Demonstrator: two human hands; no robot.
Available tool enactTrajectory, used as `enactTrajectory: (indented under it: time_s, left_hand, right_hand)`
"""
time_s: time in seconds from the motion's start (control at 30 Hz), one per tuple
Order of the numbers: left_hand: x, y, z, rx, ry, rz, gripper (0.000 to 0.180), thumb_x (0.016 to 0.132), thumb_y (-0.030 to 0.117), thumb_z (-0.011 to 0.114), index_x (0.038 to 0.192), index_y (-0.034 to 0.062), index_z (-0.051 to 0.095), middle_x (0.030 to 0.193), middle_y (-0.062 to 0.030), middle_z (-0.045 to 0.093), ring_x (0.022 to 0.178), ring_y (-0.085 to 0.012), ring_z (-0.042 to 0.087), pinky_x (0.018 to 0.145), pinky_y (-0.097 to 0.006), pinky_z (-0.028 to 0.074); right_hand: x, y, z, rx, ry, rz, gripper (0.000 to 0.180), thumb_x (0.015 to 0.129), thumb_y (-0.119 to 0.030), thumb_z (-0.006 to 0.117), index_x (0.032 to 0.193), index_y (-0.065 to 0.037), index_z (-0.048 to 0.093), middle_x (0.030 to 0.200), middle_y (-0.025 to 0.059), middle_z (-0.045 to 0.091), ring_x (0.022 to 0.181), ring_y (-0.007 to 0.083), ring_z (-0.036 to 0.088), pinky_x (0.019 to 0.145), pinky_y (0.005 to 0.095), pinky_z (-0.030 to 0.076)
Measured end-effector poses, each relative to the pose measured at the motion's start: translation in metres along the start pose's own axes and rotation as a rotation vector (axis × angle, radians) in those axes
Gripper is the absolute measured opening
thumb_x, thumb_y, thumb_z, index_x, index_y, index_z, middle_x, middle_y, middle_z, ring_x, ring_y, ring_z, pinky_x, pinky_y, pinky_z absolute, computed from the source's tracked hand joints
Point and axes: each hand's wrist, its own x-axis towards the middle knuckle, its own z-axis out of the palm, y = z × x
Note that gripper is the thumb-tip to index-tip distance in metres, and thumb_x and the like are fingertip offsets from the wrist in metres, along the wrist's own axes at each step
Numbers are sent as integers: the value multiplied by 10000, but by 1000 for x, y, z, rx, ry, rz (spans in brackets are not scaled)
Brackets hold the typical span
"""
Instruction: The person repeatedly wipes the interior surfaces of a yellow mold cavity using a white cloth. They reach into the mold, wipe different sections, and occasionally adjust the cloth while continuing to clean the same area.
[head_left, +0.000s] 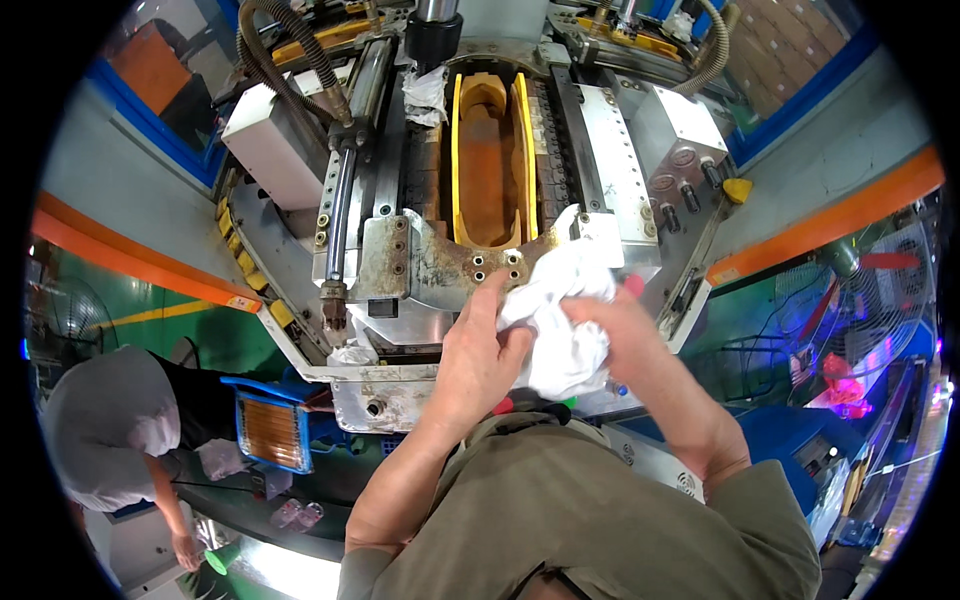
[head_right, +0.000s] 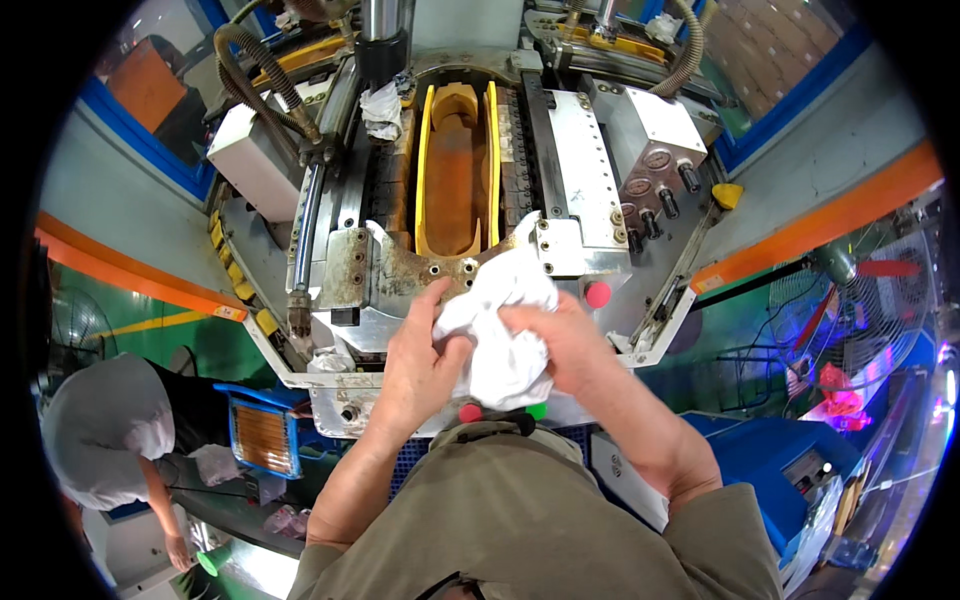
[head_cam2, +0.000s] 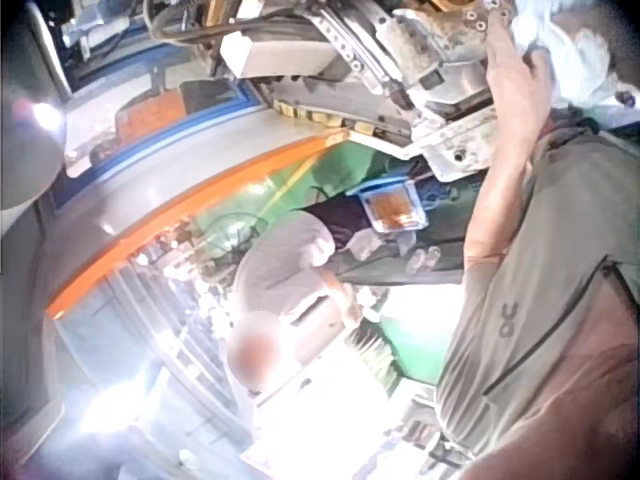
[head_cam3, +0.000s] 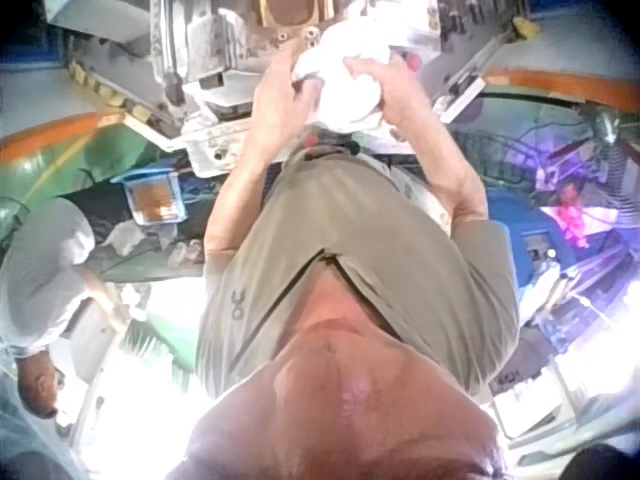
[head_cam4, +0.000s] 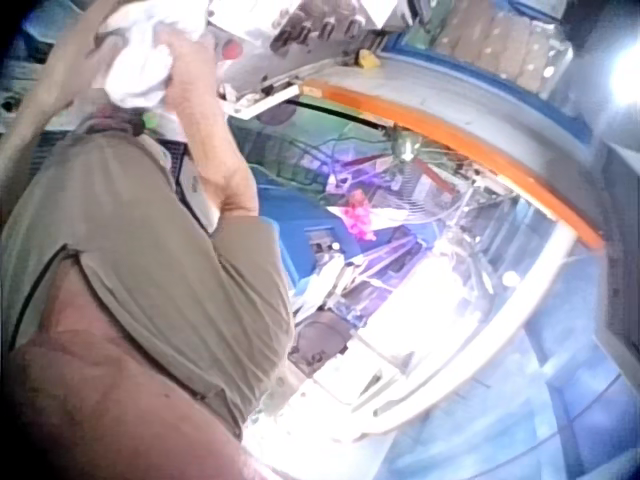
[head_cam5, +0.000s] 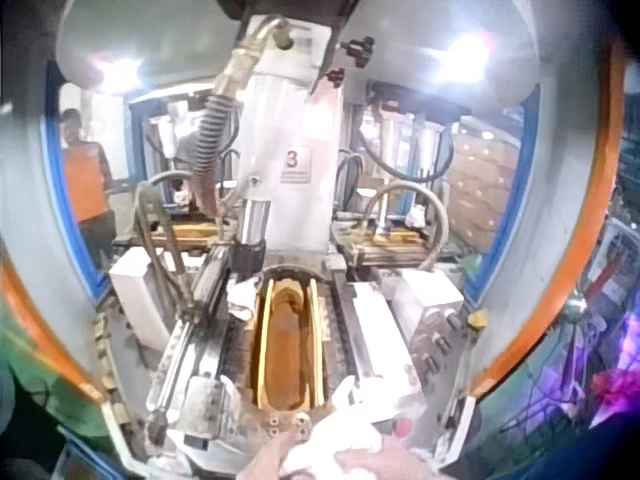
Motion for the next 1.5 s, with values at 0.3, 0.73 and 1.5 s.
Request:
enactTrajectory:
  time_s: [0.3,0.73,1.5]
  left_hand:
    - [5,-21,-2,81,-49,229,362,740,-34,601,1101,-10,589,990,-165,631,903,-328,626,807,-386,526]
    - [75,-38,44,402,-80,140,685,760,328,652,1279,-72,453,1318,-231,462,1268,-363,402,1100,-485,253]
    - [114,-49,71,521,-386,-23,706,831,434,569,1287,-94,469,1368,-236,428,1351,-358,269,1114,-503,200]
  right_hand:
    - [79,-175,13,-463,101,-642,260,857,-61,603,1100,29,580,1009,107,652,859,209,662,732,344,556]
    - [320,-146,73,-2625,-364,-1488,207,748,-98,607,942,-152,657,971,13,650,981,206,599,887,345,422]
    - [324,-79,43,-2854,-733,-393,147,746,-110,621,843,-81,727,850,129,700,852,289,681,719,384,536]
